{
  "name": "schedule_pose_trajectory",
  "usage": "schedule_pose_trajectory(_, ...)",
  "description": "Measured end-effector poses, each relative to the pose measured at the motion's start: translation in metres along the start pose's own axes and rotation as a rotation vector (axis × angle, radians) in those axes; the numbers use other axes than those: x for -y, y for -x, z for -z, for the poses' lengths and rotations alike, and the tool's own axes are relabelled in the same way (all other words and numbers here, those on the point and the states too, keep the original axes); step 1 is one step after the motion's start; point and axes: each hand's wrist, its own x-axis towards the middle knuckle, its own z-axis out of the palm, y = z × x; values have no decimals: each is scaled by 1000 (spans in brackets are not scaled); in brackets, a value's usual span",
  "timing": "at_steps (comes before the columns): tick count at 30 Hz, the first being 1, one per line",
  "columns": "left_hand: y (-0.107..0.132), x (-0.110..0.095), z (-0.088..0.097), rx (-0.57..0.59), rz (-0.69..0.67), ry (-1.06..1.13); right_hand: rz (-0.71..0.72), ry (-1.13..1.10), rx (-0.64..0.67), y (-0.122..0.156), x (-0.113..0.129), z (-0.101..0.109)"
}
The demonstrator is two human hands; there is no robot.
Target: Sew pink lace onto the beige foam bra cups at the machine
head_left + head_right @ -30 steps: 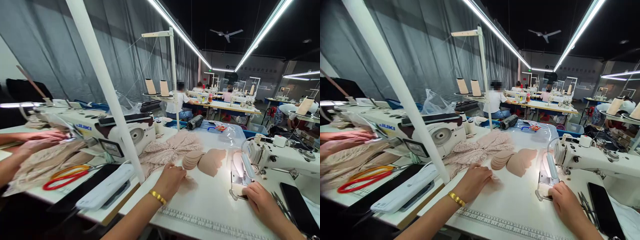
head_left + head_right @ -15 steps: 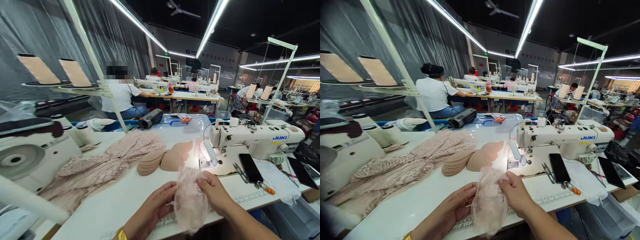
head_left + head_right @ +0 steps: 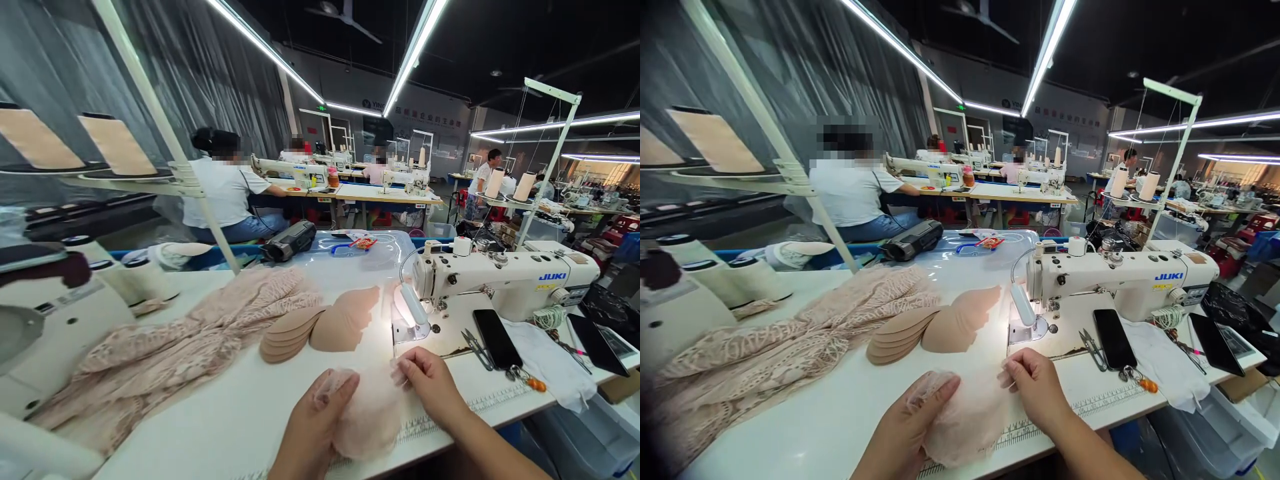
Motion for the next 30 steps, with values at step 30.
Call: schedule_pose_trajectory(30,-139,-95,46,472,-798,-1661,58,31,63,-8,-12,-2)
